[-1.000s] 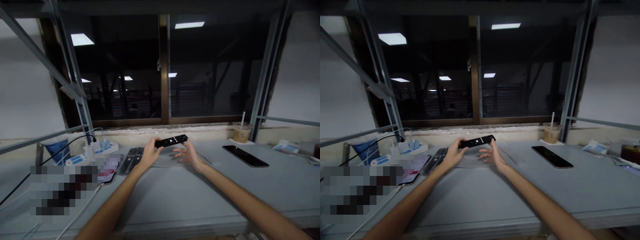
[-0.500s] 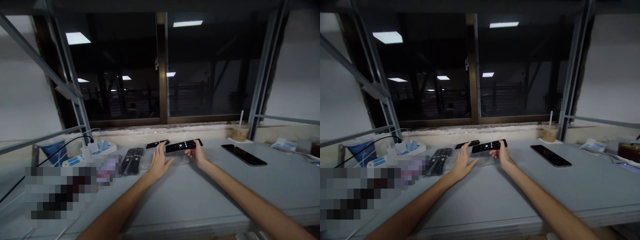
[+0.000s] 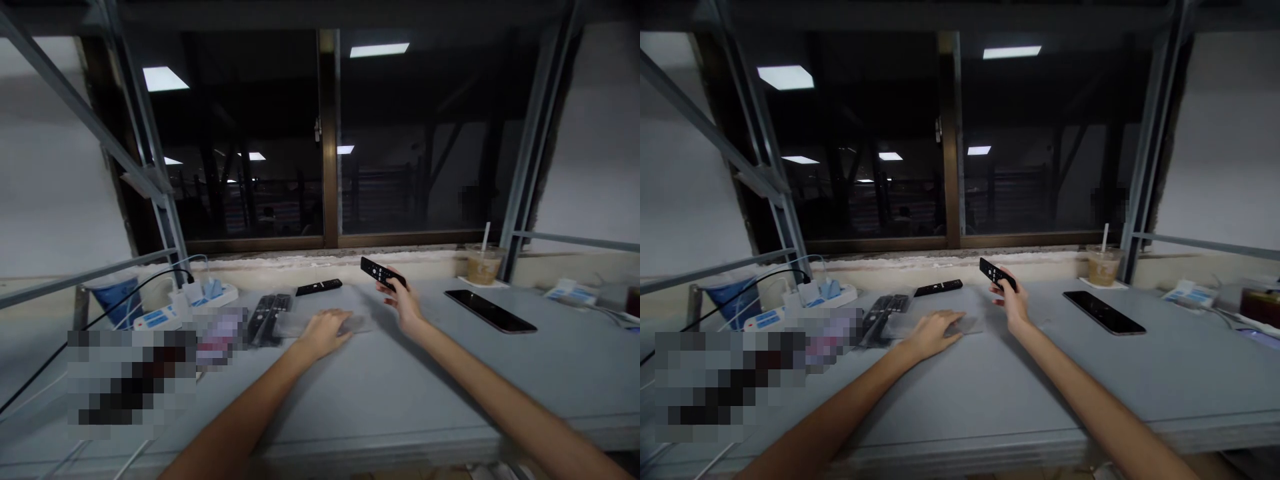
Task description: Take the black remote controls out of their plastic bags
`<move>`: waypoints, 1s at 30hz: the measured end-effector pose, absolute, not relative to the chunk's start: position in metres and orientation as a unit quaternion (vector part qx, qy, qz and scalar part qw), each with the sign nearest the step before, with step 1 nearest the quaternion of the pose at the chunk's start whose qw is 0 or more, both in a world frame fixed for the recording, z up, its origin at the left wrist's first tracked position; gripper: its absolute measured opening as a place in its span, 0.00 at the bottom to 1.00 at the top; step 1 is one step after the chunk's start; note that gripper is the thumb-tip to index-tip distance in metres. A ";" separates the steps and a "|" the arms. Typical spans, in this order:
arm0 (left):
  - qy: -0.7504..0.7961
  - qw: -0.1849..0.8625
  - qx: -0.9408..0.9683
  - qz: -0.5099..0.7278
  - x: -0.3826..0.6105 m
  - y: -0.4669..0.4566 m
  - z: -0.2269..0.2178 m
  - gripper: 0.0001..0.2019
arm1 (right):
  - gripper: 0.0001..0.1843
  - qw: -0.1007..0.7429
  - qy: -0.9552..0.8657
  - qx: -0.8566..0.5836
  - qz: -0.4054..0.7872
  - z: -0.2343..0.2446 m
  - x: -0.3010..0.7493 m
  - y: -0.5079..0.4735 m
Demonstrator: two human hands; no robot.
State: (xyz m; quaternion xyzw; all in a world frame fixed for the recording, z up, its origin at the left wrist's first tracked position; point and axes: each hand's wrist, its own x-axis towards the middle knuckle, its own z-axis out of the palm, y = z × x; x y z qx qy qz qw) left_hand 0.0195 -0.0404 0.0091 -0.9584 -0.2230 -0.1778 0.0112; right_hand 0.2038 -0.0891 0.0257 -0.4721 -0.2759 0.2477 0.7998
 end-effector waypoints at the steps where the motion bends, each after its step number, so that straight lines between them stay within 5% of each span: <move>1: -0.233 0.030 -0.956 -0.173 0.019 -0.041 0.011 0.15 | 0.26 0.795 -0.285 -0.479 0.239 0.025 0.204 -0.088; 12: -0.339 0.123 -0.907 -0.216 0.013 -0.025 0.013 0.06 | 0.24 0.689 -0.460 -0.548 0.115 0.013 0.201 -0.087; 19: -0.350 0.076 -0.909 -0.215 0.009 -0.021 0.014 0.03 | 0.14 0.562 -0.645 -0.498 -0.145 0.010 0.203 -0.089; 26: -0.380 0.083 -0.897 -0.207 0.010 -0.023 0.015 0.17 | 0.15 0.474 -0.703 -0.474 -0.240 0.021 0.187 -0.102; 30: -0.376 0.110 -0.898 -0.201 0.007 -0.017 0.017 0.12 | 0.16 0.441 -0.740 -0.449 -0.237 0.023 0.184 -0.105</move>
